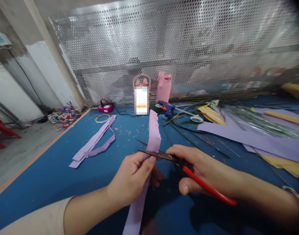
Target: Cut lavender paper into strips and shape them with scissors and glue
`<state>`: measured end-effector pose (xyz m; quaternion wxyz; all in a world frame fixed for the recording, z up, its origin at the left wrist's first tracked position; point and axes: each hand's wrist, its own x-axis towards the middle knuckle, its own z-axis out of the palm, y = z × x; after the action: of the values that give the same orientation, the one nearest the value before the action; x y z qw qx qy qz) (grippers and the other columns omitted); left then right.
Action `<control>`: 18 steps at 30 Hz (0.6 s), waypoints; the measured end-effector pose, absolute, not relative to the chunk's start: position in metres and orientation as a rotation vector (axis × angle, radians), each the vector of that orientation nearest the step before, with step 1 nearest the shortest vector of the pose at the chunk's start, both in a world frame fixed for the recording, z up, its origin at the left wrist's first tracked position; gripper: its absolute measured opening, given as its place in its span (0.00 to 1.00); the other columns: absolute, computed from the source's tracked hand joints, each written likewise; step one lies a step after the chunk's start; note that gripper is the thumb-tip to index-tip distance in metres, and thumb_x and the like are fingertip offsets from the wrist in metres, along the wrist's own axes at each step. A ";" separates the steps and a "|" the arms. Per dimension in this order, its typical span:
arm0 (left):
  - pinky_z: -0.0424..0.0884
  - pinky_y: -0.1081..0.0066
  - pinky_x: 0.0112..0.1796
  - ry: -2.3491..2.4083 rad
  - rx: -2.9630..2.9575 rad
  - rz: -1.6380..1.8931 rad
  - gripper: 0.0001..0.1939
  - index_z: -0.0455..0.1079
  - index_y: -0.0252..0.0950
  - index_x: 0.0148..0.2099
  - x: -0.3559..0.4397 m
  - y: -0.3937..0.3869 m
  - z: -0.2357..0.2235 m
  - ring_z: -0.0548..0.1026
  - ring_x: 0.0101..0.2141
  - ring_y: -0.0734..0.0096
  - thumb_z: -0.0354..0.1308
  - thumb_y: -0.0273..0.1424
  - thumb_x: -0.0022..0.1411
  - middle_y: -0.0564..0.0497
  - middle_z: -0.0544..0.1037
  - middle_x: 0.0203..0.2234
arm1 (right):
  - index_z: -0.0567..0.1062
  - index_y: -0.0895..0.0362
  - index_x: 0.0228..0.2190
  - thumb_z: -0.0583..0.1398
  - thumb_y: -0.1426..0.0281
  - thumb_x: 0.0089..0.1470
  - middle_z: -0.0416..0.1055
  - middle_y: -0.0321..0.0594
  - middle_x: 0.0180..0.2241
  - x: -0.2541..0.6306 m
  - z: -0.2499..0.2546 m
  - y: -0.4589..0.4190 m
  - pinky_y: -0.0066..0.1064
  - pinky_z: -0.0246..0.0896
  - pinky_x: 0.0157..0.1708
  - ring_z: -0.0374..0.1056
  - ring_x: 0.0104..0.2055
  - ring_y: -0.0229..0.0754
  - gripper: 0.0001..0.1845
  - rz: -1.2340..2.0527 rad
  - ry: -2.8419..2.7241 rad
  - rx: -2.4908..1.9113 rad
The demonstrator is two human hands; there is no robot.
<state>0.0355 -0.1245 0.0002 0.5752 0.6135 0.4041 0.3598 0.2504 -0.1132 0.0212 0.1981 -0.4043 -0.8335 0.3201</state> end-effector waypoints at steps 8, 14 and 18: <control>0.70 0.76 0.24 0.926 1.389 0.833 0.19 0.68 0.33 0.35 0.036 -0.125 0.001 0.72 0.21 0.75 0.51 0.45 0.63 0.50 0.75 0.22 | 0.75 0.58 0.37 0.55 0.36 0.42 0.66 0.36 0.28 0.250 0.022 -0.112 0.27 0.55 0.25 0.59 0.26 0.38 0.39 0.857 -2.341 -1.133; 0.70 0.74 0.25 0.910 1.360 0.838 0.19 0.68 0.33 0.38 0.035 -0.126 0.002 0.72 0.21 0.74 0.52 0.46 0.62 0.51 0.75 0.23 | 0.75 0.59 0.37 0.55 0.38 0.45 0.66 0.35 0.26 0.252 0.017 -0.110 0.26 0.55 0.25 0.57 0.25 0.37 0.37 0.878 -2.345 -1.105; 0.69 0.74 0.25 0.916 1.332 0.836 0.19 0.68 0.33 0.38 0.036 -0.126 0.002 0.72 0.21 0.75 0.53 0.46 0.61 0.51 0.75 0.22 | 0.75 0.58 0.36 0.55 0.40 0.48 0.65 0.35 0.26 0.253 0.015 -0.110 0.26 0.55 0.25 0.57 0.25 0.36 0.34 0.868 -2.366 -1.105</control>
<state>0.0358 -0.1259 0.0021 0.6136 0.5780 0.3974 0.3626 0.2531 -0.1104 0.0148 0.1936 -0.3938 -0.8436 0.3096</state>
